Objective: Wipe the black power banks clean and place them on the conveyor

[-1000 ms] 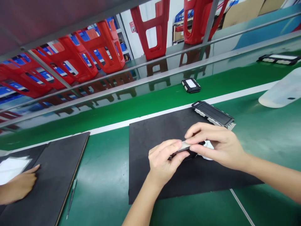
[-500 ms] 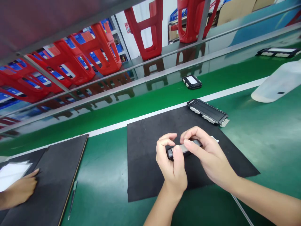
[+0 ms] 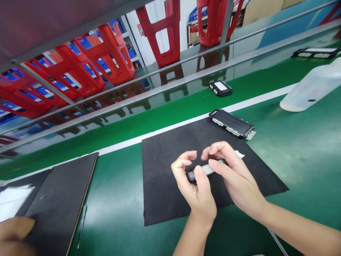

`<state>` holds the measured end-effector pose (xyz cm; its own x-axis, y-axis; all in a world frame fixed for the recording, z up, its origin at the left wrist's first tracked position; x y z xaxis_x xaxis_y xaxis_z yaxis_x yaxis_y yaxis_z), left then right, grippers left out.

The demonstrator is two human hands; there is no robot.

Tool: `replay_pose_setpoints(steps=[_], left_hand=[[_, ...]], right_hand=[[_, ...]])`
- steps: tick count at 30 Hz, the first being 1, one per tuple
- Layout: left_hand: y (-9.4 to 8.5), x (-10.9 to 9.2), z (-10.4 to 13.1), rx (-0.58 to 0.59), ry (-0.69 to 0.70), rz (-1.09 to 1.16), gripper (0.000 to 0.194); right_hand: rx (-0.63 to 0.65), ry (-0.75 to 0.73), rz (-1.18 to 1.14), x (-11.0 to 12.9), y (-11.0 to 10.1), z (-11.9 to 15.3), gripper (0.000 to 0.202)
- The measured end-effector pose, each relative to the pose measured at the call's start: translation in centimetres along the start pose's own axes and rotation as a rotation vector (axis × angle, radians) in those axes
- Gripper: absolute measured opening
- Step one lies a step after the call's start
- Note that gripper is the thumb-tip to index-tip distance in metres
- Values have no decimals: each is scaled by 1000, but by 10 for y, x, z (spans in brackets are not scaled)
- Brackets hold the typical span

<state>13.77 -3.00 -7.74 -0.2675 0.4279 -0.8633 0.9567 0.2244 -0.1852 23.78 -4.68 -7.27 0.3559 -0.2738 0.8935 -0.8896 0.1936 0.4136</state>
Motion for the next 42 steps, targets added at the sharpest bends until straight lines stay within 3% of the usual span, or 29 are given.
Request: replay_pose_setpoints(steps=[14, 21, 28, 34, 42], left_hand=[[0, -2, -2, -6, -66, 10, 15], [-1, 3, -2, 49, -106, 85, 8], [0, 4, -5, 67, -56, 114, 6], [-1, 6, -8, 85, -133, 156, 13], [-1, 8, -3, 107, -12, 191, 18]], right_hand=[[2, -101, 165, 6, 7, -1, 15], [2, 36, -21, -2, 3, -4, 4], [82, -110, 115, 0, 3, -4, 5], [104, -29, 93, 1, 4, -9, 4], [103, -76, 167, 2, 5, -4, 11]])
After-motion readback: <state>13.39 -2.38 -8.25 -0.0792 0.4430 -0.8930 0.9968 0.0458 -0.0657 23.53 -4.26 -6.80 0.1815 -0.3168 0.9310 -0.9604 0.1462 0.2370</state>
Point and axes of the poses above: each hand's wrist, its own z-axis away from the middle knuckle, its own y-axis out of the palm, x = y × z, the point moved 4 cm from there along -z, towards the middle knuckle, and after that the axes turned 15 degrees about -z, right-handed, at the moved point
